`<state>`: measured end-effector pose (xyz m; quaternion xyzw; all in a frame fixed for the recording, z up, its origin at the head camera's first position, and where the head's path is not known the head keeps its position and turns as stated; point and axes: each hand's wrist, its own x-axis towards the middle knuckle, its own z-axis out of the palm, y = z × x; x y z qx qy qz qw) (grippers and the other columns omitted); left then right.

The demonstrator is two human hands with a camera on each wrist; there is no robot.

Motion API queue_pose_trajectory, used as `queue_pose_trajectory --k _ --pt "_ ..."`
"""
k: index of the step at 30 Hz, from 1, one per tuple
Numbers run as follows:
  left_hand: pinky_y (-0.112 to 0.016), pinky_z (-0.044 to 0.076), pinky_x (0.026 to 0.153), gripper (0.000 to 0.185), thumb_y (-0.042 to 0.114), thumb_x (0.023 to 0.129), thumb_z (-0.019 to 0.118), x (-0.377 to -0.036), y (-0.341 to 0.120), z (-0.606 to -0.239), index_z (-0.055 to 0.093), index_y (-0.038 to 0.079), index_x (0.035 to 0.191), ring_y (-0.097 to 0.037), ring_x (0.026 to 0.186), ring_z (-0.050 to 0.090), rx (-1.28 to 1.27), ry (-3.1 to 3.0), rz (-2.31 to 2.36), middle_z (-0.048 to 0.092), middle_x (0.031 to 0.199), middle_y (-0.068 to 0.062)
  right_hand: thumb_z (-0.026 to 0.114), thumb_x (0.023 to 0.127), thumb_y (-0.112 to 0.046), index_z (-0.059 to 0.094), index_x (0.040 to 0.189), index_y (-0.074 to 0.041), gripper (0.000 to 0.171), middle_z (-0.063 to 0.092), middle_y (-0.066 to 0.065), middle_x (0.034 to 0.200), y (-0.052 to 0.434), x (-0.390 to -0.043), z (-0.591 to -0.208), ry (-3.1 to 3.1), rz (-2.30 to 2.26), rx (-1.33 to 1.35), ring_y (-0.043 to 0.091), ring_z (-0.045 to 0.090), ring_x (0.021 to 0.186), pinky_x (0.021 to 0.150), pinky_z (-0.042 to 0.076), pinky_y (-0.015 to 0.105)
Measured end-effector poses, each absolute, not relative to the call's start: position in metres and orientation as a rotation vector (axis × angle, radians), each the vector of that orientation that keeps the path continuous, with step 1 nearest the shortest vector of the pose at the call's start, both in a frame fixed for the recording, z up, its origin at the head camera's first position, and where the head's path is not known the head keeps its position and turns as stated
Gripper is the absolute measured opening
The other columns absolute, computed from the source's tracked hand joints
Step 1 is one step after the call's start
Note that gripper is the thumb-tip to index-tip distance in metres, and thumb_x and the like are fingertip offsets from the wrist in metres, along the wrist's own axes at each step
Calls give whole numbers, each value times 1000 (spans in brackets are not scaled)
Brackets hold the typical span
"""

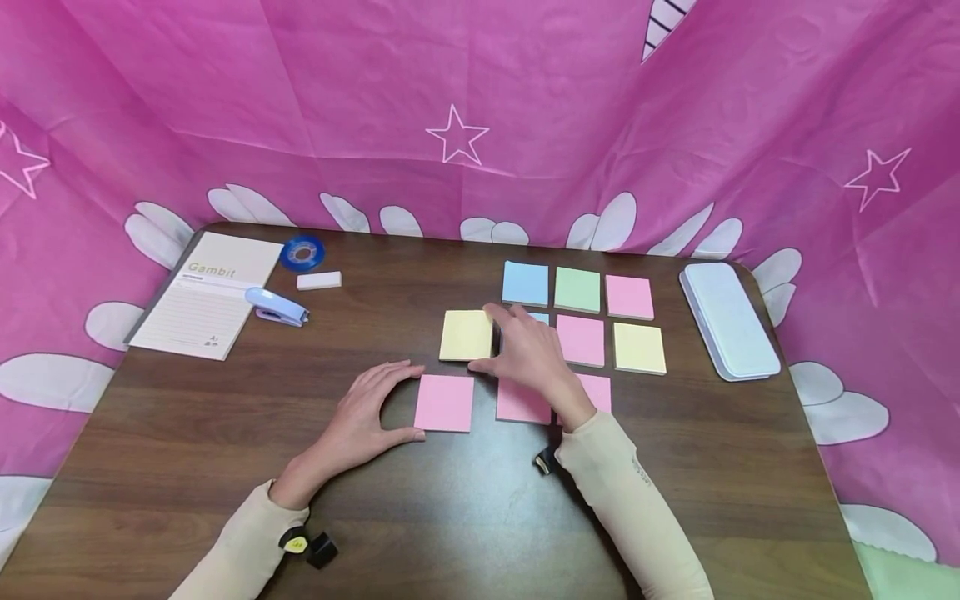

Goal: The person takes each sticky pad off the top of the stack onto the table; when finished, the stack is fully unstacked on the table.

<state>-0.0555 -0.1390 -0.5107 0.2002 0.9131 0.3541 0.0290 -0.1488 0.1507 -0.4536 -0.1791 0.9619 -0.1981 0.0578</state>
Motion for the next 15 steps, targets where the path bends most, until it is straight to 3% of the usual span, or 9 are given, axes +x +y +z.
queue_pose_trajectory --k 6,11,15 --pt "-72 35 124 91 45 80 102 -55 -138 -510 62 19 157 -39 155 46 636 2811 1088 58 164 -12 97 80 -58 57 162 -16 100 69 21 130 144 -153 -464 2883 -519 -540 36 71 91 69 59 51" --pt "-72 35 123 90 44 79 103 -55 -137 -510 63 19 156 -39 154 48 632 2824 1096 58 163 -13 97 81 -59 59 161 -18 97 69 20 140 144 -153 -462 2881 -578 -490 37 73 110 78 62 54" --pt "-73 35 123 90 45 78 103 -55 -137 -511 63 22 156 -39 154 48 603 2821 1101 59 162 -12 95 84 -56 67 153 -17 84 72 15 135 144 -153 -464 2880 -641 -472 34 72 112 82 62 52"
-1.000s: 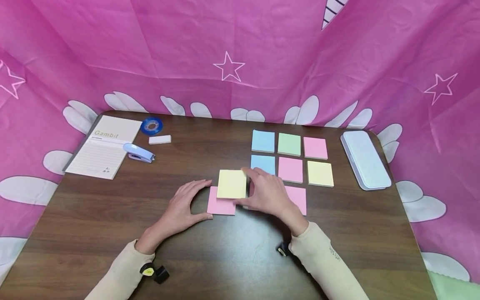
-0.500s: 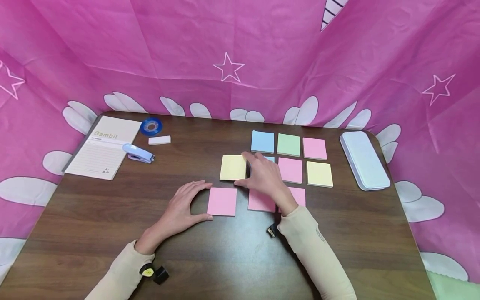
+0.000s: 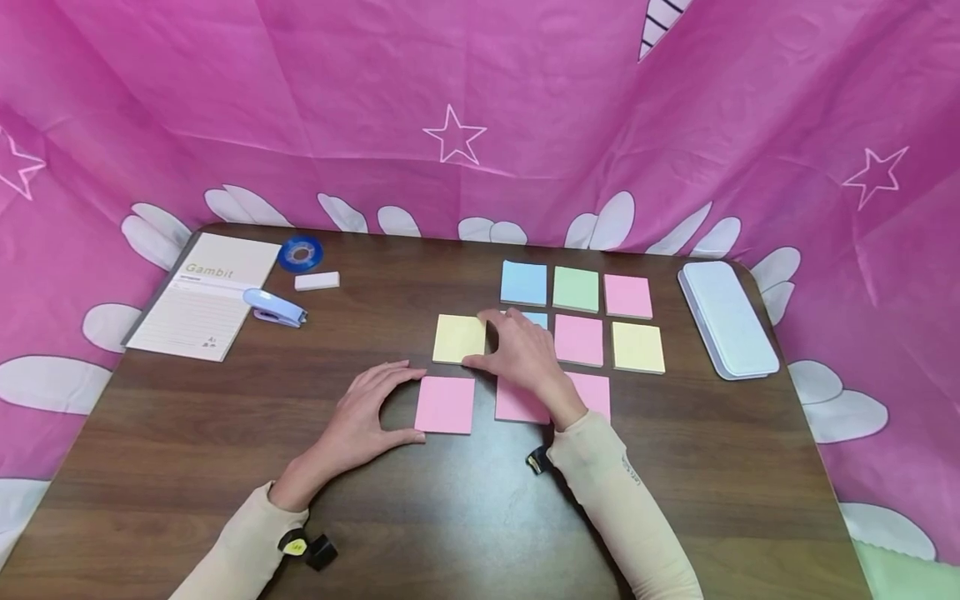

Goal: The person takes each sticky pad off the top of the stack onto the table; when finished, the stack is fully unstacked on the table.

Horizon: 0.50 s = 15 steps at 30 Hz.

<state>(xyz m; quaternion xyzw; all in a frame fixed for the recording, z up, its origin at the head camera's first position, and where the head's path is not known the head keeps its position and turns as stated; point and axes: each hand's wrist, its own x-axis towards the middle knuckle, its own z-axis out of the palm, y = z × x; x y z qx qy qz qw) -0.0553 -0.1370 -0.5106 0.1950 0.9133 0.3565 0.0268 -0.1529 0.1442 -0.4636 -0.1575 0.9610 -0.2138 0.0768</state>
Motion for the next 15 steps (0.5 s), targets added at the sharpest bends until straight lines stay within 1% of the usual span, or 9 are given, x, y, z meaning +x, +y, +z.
queue_pose_trajectory --k 3,6,10,15 --pt "-74 36 122 90 48 78 102 -55 -136 -510 63 25 156 -38 155 46 563 2817 1094 59 163 -10 95 85 -54 68 152 -17 81 73 12 123 143 -152 -466 2887 -663 -486 31 71 102 77 60 48" --pt "-74 37 121 90 49 79 102 -54 -136 -510 64 27 157 -37 155 45 524 2819 1084 59 163 -9 95 85 -54 69 151 -16 80 73 11 117 143 -151 -467 2900 -672 -509 28 69 96 73 58 44" --pt "-74 38 119 90 49 78 102 -53 -135 -509 64 27 157 -37 155 45 502 2820 1087 58 164 -9 94 86 -54 68 152 -16 80 73 10 114 143 -149 -467 2903 -671 -518 27 68 94 71 56 42" --pt "-74 38 119 91 48 78 103 -53 -135 -507 63 27 157 -37 155 45 507 2820 1097 58 164 -10 90 91 -54 65 156 -17 79 72 10 107 146 -145 -464 2905 -709 -506 27 66 90 69 55 44"
